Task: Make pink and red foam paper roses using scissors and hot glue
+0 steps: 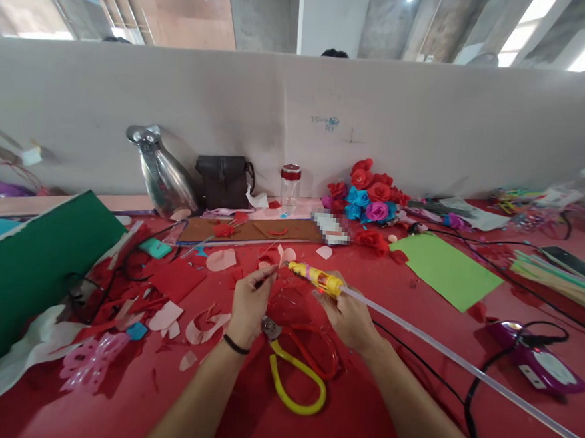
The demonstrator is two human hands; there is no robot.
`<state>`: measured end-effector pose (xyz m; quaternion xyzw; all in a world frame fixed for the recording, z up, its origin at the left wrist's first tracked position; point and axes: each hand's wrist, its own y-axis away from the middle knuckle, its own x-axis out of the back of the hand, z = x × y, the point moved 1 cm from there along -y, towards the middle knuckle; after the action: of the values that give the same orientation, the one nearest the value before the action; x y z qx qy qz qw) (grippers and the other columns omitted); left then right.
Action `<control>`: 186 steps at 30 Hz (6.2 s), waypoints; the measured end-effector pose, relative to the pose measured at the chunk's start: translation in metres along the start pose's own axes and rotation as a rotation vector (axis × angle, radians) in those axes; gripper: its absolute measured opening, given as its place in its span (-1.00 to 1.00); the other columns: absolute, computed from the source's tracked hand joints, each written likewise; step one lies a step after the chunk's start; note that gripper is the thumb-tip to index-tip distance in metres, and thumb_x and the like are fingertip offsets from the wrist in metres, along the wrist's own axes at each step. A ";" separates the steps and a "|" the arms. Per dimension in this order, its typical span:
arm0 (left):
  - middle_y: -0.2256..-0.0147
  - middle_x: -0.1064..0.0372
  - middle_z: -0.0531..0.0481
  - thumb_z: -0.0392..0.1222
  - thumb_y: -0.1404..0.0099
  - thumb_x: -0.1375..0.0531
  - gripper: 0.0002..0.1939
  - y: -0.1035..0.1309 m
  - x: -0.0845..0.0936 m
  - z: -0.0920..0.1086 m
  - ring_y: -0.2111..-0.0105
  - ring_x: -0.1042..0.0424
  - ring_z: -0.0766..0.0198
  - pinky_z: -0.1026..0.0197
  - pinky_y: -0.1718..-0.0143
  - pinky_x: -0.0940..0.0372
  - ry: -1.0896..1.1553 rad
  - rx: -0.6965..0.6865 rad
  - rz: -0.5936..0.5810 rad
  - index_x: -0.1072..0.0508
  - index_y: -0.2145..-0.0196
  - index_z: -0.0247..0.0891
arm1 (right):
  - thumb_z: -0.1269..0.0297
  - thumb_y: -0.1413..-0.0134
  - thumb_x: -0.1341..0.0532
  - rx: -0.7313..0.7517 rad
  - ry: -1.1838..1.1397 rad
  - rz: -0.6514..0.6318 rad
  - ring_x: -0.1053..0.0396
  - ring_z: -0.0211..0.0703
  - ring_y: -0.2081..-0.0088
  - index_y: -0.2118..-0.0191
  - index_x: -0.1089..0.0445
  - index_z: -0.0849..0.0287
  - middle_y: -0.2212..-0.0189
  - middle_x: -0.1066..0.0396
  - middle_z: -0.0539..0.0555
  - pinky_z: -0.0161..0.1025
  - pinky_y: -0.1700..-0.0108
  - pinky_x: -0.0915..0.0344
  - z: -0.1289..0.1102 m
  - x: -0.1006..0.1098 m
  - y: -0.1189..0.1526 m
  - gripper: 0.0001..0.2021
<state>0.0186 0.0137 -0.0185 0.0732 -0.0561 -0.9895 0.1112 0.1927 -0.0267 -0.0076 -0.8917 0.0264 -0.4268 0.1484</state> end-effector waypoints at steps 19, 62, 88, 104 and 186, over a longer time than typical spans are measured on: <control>0.56 -0.42 0.05 -0.21 0.14 -0.32 -0.70 -0.001 0.001 0.001 0.61 -0.26 0.43 0.36 0.58 -0.10 0.094 0.074 -0.016 -0.56 0.36 -0.33 | 0.18 -0.19 0.04 0.032 0.006 -0.021 -0.41 -0.05 0.26 0.12 -0.32 0.17 0.27 -0.48 0.13 -0.26 0.22 -0.23 0.000 0.002 0.001 -0.72; 0.51 -0.40 0.05 -0.46 0.02 -0.25 -0.85 0.008 0.000 0.017 0.71 -0.13 0.58 0.50 0.71 -0.05 0.505 0.316 -0.159 -0.44 0.42 -0.36 | 0.23 0.03 -0.13 -0.403 0.039 0.366 -0.25 0.19 0.02 0.37 -0.41 0.22 0.21 -0.40 0.32 0.00 0.08 -0.17 0.032 0.034 -0.010 -0.81; 0.56 -0.32 0.16 -0.28 0.17 -0.39 -0.68 0.023 -0.014 0.005 0.62 -0.27 0.51 0.46 0.61 -0.11 0.513 0.302 -0.299 -0.38 0.43 -0.28 | 0.26 0.38 -0.39 -0.522 -1.384 0.280 -0.27 -0.31 0.54 0.56 -0.49 0.18 0.60 -0.45 -0.05 -0.34 0.44 -0.18 -0.042 -0.048 -0.022 -0.85; 0.56 -0.45 -0.01 -0.25 0.21 -0.37 -0.87 0.018 -0.004 0.022 0.52 -0.36 0.36 0.34 0.44 -0.23 0.309 0.223 -0.227 -0.54 0.60 -0.30 | 0.23 0.41 -0.42 -0.567 -1.427 0.081 -0.18 -0.39 0.59 0.57 -0.48 0.23 0.66 -0.37 -0.07 -0.39 0.46 -0.11 -0.040 -0.043 -0.017 -0.79; 0.41 -0.52 0.00 -0.20 0.05 -0.33 -0.86 0.022 0.001 0.007 0.31 -0.44 0.25 0.26 0.21 -0.30 0.187 -0.171 -0.170 -0.57 0.45 -0.25 | 0.45 -0.07 -0.07 0.330 0.029 0.476 -0.33 0.04 0.07 -0.08 -0.27 0.23 0.07 -0.34 0.29 -0.03 0.10 -0.35 -0.053 -0.046 0.010 -0.59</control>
<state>0.0214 -0.0072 -0.0088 0.1600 0.0456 -0.9854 0.0376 0.1236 -0.0410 -0.0138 -0.8179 0.1674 -0.3912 0.3872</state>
